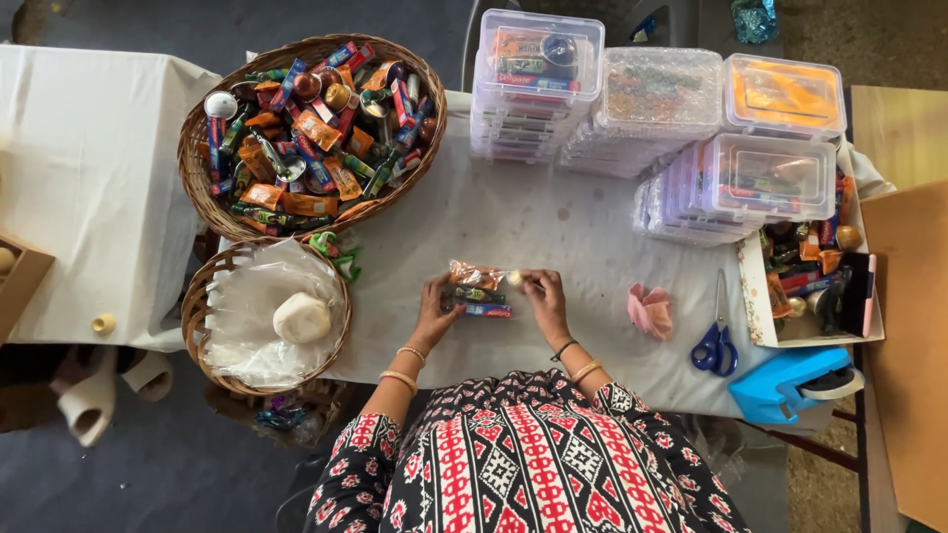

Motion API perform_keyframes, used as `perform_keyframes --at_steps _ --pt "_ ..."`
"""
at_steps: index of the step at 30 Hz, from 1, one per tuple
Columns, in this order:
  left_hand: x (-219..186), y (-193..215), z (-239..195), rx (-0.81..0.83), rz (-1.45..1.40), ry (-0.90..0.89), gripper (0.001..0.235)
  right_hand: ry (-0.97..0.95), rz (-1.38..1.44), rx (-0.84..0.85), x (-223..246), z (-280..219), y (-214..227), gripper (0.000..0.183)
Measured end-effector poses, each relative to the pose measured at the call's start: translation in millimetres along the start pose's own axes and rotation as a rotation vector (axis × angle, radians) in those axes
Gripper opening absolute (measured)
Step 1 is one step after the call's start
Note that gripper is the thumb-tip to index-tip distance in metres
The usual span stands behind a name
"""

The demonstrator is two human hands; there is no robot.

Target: Sorting small retail items from baskets and packaging them into plastic bags and storage boxes.

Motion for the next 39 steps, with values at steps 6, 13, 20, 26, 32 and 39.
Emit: perform_keyframes --at_steps 6,13,20,26,32,39 --pt "-1.3 -1.6 0.2 0.010 0.001 0.008 0.083 0.068 -0.339 0.024 24.5 -6.3 -3.4 0.054" --pt "1.7 -3.0 -0.4 0.011 -0.012 0.010 0.082 -0.108 -0.170 0.075 -12.4 4.0 -24.4 0.048" --pt "-8.6 -3.0 -1.8 0.002 0.011 0.012 0.082 -0.260 0.255 0.083 -43.8 -5.1 -40.3 0.023" --pt "-14.9 -3.7 -4.1 -0.017 0.079 0.008 0.081 -0.238 0.121 0.086 -7.7 4.6 -31.0 0.016" --pt "-24.3 -9.6 -10.8 -0.078 0.271 -0.074 0.078 -0.249 -0.017 0.027 -42.8 7.0 -44.4 0.010" --pt "-64.5 -66.9 -16.2 0.175 0.885 -0.338 0.075 -0.210 -0.172 0.010 -39.0 10.7 -40.5 0.034"
Point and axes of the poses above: each hand's wrist, its own z-axis towards the middle knuckle, its own y-axis out of the back of the hand, x = y × z, the point moved 9 cm from there along z, towards the middle knuckle, and after that the axes turned 15 degrees about -z, right-handed, at the moved point
